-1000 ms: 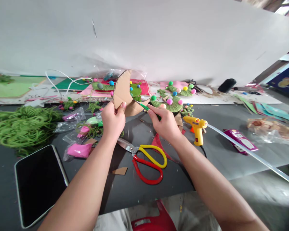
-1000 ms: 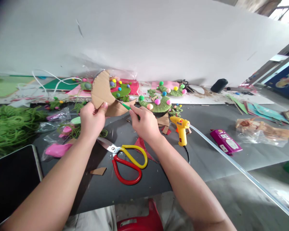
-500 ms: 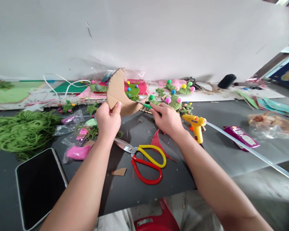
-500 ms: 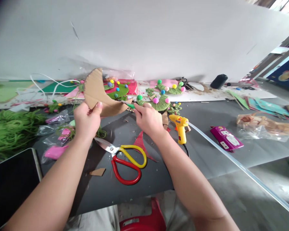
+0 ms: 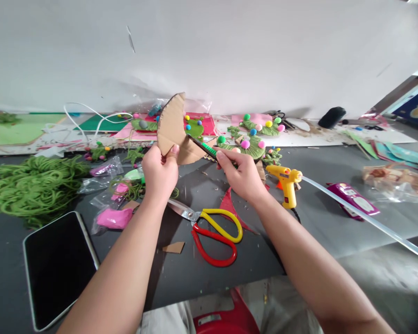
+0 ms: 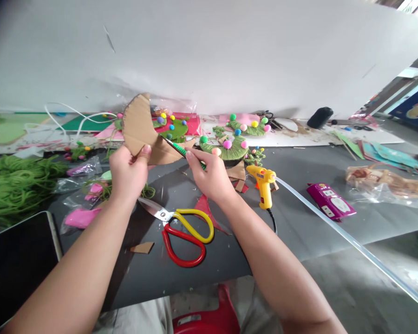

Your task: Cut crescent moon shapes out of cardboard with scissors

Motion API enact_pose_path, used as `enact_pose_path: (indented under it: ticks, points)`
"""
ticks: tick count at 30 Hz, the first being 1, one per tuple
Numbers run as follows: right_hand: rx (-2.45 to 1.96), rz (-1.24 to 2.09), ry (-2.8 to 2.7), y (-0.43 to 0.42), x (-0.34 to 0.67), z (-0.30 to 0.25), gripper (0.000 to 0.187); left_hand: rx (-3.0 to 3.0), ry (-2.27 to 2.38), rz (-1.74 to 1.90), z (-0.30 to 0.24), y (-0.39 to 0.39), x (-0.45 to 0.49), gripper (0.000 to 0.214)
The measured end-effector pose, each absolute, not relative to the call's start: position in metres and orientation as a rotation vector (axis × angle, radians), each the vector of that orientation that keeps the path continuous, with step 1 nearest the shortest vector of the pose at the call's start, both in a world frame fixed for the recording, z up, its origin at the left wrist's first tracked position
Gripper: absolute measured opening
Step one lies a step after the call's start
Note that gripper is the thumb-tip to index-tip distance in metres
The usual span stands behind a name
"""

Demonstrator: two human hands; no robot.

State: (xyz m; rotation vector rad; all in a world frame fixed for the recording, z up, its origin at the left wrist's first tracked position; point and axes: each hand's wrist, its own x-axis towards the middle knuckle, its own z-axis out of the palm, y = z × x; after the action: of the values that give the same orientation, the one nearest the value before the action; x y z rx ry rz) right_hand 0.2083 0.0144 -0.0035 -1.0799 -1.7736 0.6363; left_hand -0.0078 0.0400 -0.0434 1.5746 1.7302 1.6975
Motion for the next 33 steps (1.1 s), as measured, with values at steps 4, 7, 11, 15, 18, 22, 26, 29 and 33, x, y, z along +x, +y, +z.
enact_pose_path:
  ticks: [4,7,11,15,18,22,26,29,33]
  points:
    - [-1.134,0.607,-1.763,0.013,0.205,-0.006,0.043,1.572,1.702,1.695,-0.041,0.038,-0.005,0.033]
    - [-1.184,0.546,-1.804,0.012,0.203,-0.01,0.041,1.568,1.698,1.688,-0.041,0.038,-0.004,0.034]
    - [-1.228,0.491,-1.852,0.012,0.203,-0.011,0.041,1.557,1.689,1.684,-0.043,0.039,-0.005,0.036]
    - [-1.33,0.391,-1.924,0.013,0.205,-0.009,0.04,1.545,1.724,1.668,-0.042,0.038,-0.005,0.031]
    - [-1.454,0.261,-1.997,0.014,0.206,-0.009,0.04,1.54,1.79,1.662,-0.04,0.036,-0.006,0.028]
    - [-1.587,0.075,-2.079,0.015,0.208,-0.007,0.041,1.572,1.849,1.641,-0.036,0.034,-0.006,0.026]
    - [-1.685,-0.02,-2.12,0.017,0.215,-0.005,0.042,1.633,1.942,1.615,-0.029,0.032,-0.007,0.027]
    - [-1.696,-0.04,-2.117,0.022,0.222,-0.005,0.041,1.657,1.973,1.613,-0.025,0.03,-0.007,0.028]
    - [-1.692,-0.035,-2.11,0.028,0.227,-0.008,0.04,1.685,1.998,1.591,-0.023,0.03,-0.005,0.027]
